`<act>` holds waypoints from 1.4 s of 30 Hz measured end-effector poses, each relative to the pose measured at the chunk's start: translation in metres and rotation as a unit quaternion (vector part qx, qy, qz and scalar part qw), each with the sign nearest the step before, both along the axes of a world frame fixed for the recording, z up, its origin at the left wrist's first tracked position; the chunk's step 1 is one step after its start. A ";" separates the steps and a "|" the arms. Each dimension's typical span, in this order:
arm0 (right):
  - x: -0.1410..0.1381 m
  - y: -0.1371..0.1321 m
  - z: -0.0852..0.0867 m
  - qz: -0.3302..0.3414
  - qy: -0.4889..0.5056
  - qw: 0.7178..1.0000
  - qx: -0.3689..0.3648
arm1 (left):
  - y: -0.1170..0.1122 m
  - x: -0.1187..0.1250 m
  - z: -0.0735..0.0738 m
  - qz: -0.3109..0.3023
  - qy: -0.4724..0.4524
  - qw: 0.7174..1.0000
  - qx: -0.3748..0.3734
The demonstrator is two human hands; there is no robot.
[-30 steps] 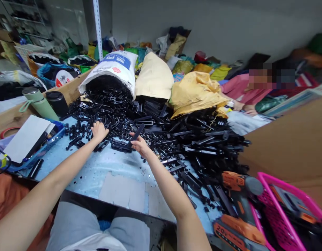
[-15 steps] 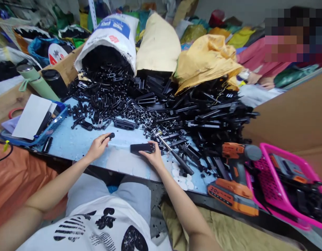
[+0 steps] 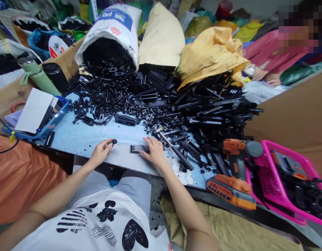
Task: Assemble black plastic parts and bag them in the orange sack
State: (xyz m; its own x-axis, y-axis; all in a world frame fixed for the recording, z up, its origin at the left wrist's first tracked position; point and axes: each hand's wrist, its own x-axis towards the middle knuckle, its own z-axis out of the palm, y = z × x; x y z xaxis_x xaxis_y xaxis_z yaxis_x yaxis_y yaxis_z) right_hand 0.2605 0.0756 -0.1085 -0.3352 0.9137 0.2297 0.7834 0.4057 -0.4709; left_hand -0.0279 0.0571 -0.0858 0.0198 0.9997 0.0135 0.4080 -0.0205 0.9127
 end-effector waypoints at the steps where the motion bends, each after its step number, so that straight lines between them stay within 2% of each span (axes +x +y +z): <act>1: -0.007 0.002 0.002 0.045 -0.011 0.999 -0.020 | -0.002 0.002 0.000 -0.001 -0.008 1.000 -0.009; 3: -0.023 0.006 0.004 0.089 0.028 0.993 -0.066 | -0.005 0.007 0.001 -0.002 -0.030 0.999 -0.028; 5: -0.038 0.009 0.005 0.051 0.136 0.983 -0.116 | -0.007 0.011 0.003 -0.005 -0.059 0.997 -0.045; 7: -0.049 0.011 0.010 -0.003 0.253 0.951 -0.178 | -0.009 0.015 0.005 -0.010 -0.087 0.995 -0.053; 9: -0.055 0.010 0.019 -0.012 0.315 0.926 -0.207 | -0.009 0.017 0.007 -0.013 -0.108 0.993 -0.053; 11: -0.056 0.004 0.031 0.059 0.285 0.941 -0.172 | -0.007 0.016 0.007 -0.003 -0.121 0.992 -0.046; 13: -0.052 -0.005 0.041 0.179 0.173 0.961 -0.118 | -0.004 0.012 0.007 0.019 -0.129 0.991 -0.038; 15: -0.047 -0.014 0.045 0.274 0.052 0.955 -0.098 | -0.001 0.006 0.006 0.042 -0.135 0.989 -0.033; 16: -0.045 -0.018 0.045 0.282 0.015 0.954 -0.096 | 0.001 0.004 0.005 0.050 -0.137 0.989 -0.033; 17: -0.045 -0.020 0.042 0.259 -0.006 0.961 -0.093 | 0.001 0.002 0.003 0.054 -0.138 0.988 -0.036; 18: -0.046 -0.022 0.038 0.208 -0.015 0.974 -0.088 | 0.002 0.001 0.002 0.057 -0.138 0.988 -0.037; 21: -0.061 -0.019 0.022 0.014 -0.012 0.998 -0.066 | -0.001 0.004 -0.001 0.053 -0.127 0.990 -0.036; 22: -0.068 -0.017 0.016 -0.025 0.003 0.997 -0.067 | -0.002 0.007 -0.001 0.050 -0.120 0.991 -0.033; 24: -0.083 -0.013 0.010 -0.046 0.082 0.990 -0.103 | -0.006 0.014 -0.002 0.033 -0.111 0.993 -0.030; 26: -0.094 -0.013 0.009 -0.042 0.225 0.954 -0.193 | -0.008 0.021 -0.002 0.002 -0.110 0.993 -0.031; 28: -0.102 -0.014 0.012 -0.041 0.369 0.882 -0.291 | -0.010 0.027 0.000 -0.022 -0.108 0.994 -0.025; 30: -0.103 -0.016 0.017 -0.039 0.459 0.822 -0.334 | -0.010 0.031 0.004 -0.030 -0.086 0.996 0.014; 31: -0.102 -0.016 0.020 -0.029 0.478 0.812 -0.333 | -0.009 0.031 0.007 -0.035 -0.067 0.996 0.042; 33: -0.095 -0.014 0.024 0.006 0.469 0.827 -0.309 | -0.009 0.030 0.013 -0.059 -0.020 0.994 0.094; 36: -0.080 -0.010 0.030 0.075 0.367 0.890 -0.260 | -0.009 0.026 0.020 -0.095 0.047 0.986 0.125; 38: -0.077 -0.008 0.032 0.091 0.315 0.919 -0.219 | -0.011 0.028 0.023 -0.089 0.066 0.983 0.147; 40: -0.081 -0.011 0.034 0.078 0.322 0.925 -0.185 | -0.013 0.035 0.026 -0.052 0.059 0.980 0.183; 42: -0.092 -0.016 0.034 0.053 0.357 0.918 -0.164 | -0.013 0.043 0.028 -0.002 0.043 0.974 0.221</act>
